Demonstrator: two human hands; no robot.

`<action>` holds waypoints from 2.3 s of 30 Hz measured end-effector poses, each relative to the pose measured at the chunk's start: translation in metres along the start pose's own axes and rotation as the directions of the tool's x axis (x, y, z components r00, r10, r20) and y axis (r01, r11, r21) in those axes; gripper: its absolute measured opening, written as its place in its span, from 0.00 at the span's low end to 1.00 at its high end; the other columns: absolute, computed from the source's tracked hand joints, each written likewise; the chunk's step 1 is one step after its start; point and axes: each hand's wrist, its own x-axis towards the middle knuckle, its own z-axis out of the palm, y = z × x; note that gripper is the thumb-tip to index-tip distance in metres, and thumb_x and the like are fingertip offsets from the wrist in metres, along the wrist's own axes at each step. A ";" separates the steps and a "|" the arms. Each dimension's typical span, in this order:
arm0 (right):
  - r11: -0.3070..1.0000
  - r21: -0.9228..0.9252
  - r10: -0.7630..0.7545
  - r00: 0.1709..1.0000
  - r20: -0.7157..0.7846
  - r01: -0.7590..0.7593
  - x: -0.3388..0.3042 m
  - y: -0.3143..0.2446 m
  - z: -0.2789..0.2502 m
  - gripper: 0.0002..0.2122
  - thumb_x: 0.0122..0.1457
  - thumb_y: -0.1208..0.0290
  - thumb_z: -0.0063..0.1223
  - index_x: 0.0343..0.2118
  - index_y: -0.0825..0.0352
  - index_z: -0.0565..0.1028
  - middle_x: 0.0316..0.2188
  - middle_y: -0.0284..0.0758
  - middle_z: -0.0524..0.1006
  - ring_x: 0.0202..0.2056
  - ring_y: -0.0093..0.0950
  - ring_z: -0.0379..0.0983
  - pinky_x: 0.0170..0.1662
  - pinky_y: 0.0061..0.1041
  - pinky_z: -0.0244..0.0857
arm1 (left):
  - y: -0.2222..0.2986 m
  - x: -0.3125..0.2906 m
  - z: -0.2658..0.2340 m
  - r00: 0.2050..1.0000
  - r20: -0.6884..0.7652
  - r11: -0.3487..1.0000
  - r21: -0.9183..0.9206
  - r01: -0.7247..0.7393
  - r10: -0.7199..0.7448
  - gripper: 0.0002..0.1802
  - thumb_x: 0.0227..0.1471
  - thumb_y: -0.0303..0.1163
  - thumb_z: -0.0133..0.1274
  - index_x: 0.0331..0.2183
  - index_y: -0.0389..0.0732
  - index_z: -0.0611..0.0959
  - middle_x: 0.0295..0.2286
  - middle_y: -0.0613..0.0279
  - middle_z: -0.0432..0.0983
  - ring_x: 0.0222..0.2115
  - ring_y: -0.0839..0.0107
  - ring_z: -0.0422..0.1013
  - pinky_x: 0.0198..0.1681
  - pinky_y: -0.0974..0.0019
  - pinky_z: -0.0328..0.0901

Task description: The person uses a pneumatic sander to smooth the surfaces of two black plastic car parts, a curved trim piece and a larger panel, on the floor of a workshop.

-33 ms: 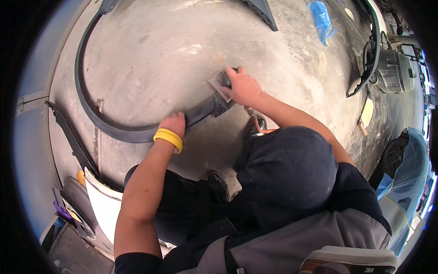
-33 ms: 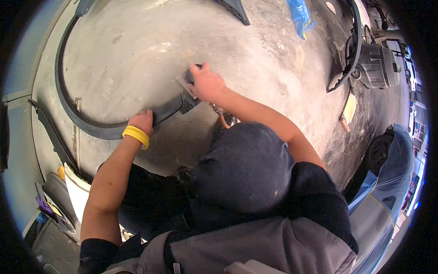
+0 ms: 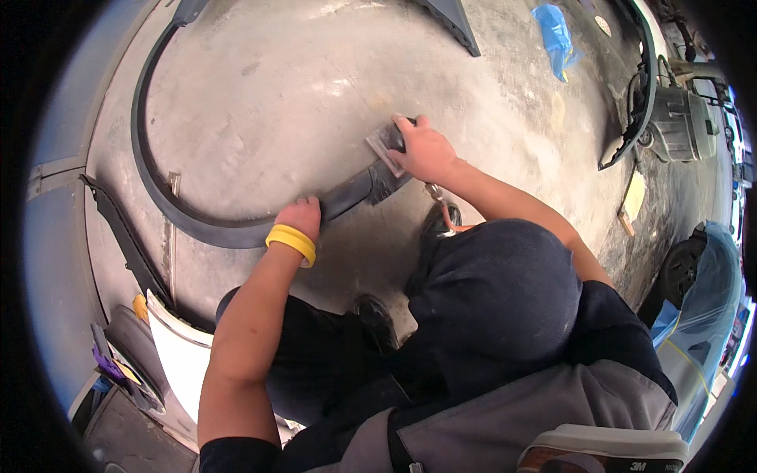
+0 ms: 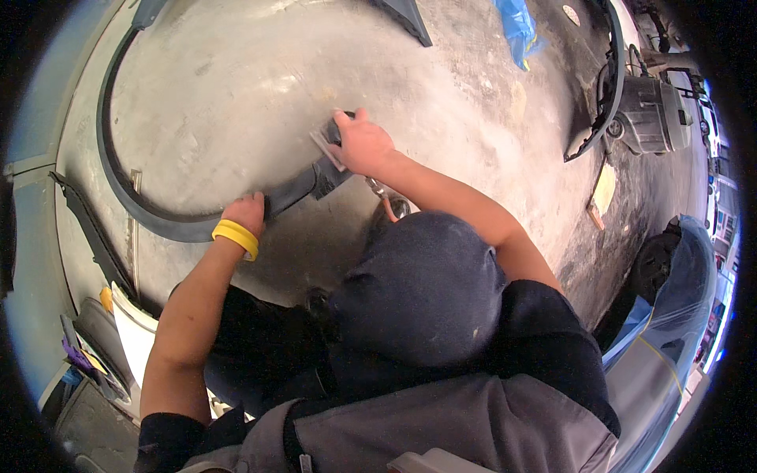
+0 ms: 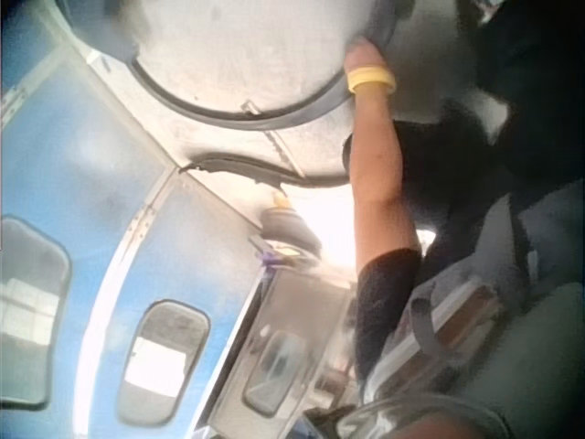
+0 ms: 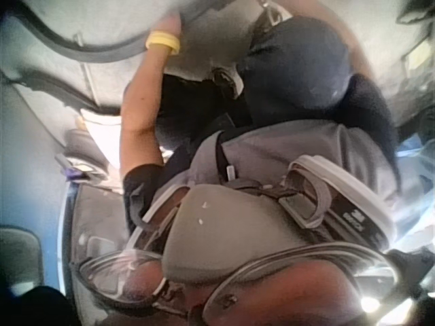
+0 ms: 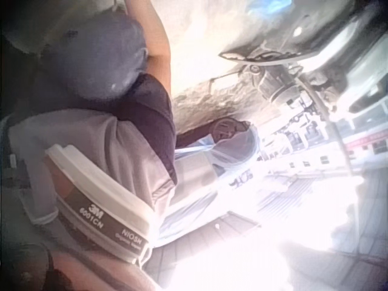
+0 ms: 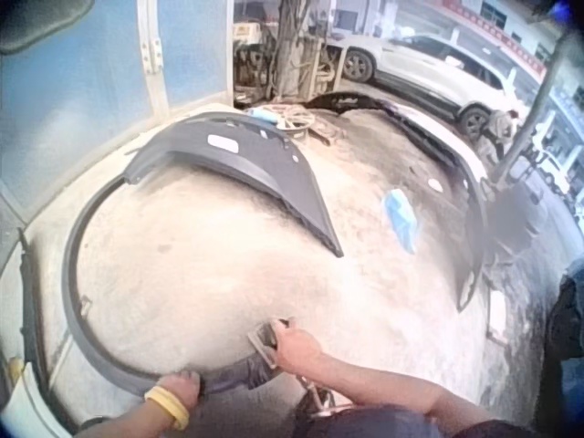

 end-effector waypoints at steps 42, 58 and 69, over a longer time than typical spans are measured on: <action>0.742 0.661 -0.113 0.950 0.292 -0.114 -0.013 0.125 0.009 0.33 0.56 0.66 0.68 0.63 0.58 0.63 0.51 0.46 0.68 0.34 0.34 0.79 0.29 0.29 0.76 | -0.011 0.005 0.012 0.993 0.107 0.998 -0.022 0.056 -0.053 0.22 0.45 0.32 0.65 0.41 0.40 0.74 0.38 0.48 0.80 0.40 0.50 0.79 0.43 0.52 0.74; 0.995 0.070 -0.068 0.990 -0.123 0.077 -0.038 0.072 0.006 0.32 0.56 0.60 0.65 0.63 0.54 0.65 0.51 0.50 0.69 0.44 0.50 0.77 0.45 0.42 0.74 | 0.015 0.034 -0.032 1.000 0.019 0.991 -0.133 0.013 -0.011 0.33 0.44 0.40 0.69 0.49 0.40 0.74 0.41 0.50 0.78 0.43 0.51 0.77 0.47 0.54 0.73; 0.792 -0.425 -0.424 0.896 0.135 0.438 -0.055 0.033 0.008 0.25 0.57 0.71 0.52 0.60 0.49 0.69 0.49 0.48 0.67 0.36 0.45 0.79 0.28 0.38 0.77 | 0.021 0.041 -0.039 1.000 0.015 0.985 -0.169 0.019 -0.017 0.32 0.44 0.41 0.68 0.49 0.43 0.74 0.41 0.50 0.78 0.44 0.50 0.77 0.48 0.52 0.72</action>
